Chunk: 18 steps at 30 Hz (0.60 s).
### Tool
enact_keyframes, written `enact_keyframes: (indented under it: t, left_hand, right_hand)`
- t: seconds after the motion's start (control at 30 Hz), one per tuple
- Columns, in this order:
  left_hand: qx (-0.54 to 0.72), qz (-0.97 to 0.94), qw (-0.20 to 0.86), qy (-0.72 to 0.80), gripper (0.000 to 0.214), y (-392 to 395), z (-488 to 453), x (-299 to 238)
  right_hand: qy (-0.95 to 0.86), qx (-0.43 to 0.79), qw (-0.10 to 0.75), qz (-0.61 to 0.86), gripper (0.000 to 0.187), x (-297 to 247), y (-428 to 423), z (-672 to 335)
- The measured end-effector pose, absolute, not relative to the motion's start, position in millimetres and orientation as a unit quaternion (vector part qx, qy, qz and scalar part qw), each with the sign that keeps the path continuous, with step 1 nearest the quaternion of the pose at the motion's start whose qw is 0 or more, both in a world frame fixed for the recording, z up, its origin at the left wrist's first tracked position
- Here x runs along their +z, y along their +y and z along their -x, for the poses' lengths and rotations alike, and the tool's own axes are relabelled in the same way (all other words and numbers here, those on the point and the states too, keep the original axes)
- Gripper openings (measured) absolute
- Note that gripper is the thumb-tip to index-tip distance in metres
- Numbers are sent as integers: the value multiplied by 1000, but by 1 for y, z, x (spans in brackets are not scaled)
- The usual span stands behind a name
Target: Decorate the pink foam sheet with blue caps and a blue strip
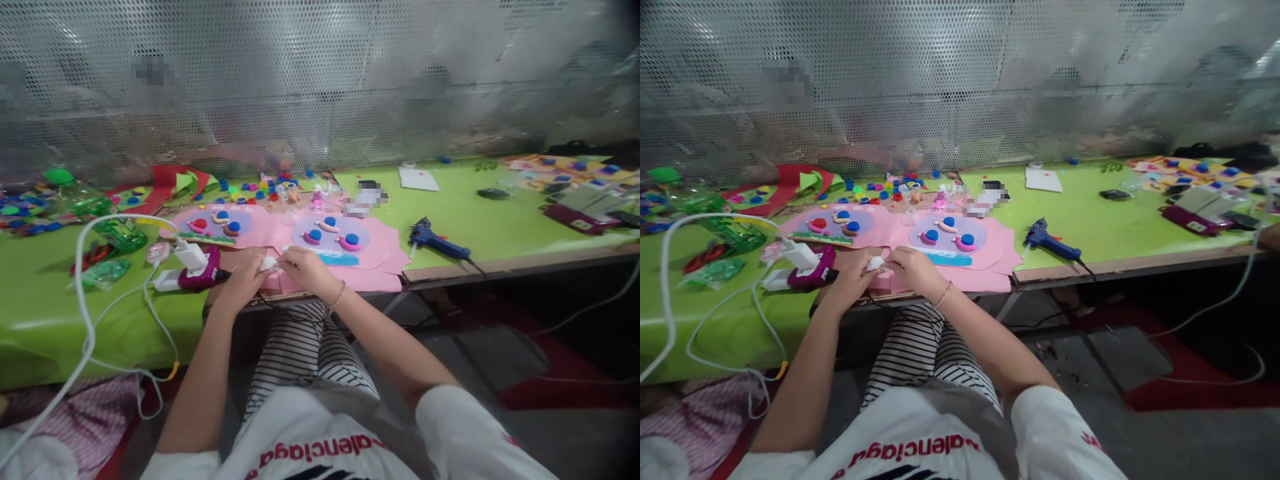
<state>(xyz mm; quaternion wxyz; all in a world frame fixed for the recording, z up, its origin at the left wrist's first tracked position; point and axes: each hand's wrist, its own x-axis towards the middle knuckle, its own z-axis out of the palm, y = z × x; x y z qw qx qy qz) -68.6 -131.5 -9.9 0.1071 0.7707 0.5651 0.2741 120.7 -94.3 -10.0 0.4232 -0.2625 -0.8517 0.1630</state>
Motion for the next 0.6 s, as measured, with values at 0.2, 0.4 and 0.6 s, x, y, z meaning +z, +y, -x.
enact_keyframes:
  t: [0.2, 0.4, 0.6]
  left_hand:
    - [294, -765, 112, 562, 22, -132, 70, -11]
    - [265, -765, 117, 574, 23, -131, 71, -14]
    - [273, -779, 149, 544, 21, -132, 72, -12]
  right_hand:
    - [-823, 174, 472, 264, 13, -10, -94, -124]
    - [-883, 106, 370, 269, 16, -11, -96, -117]
    - [-922, 102, 273, 256, 24, -12, -97, -114]
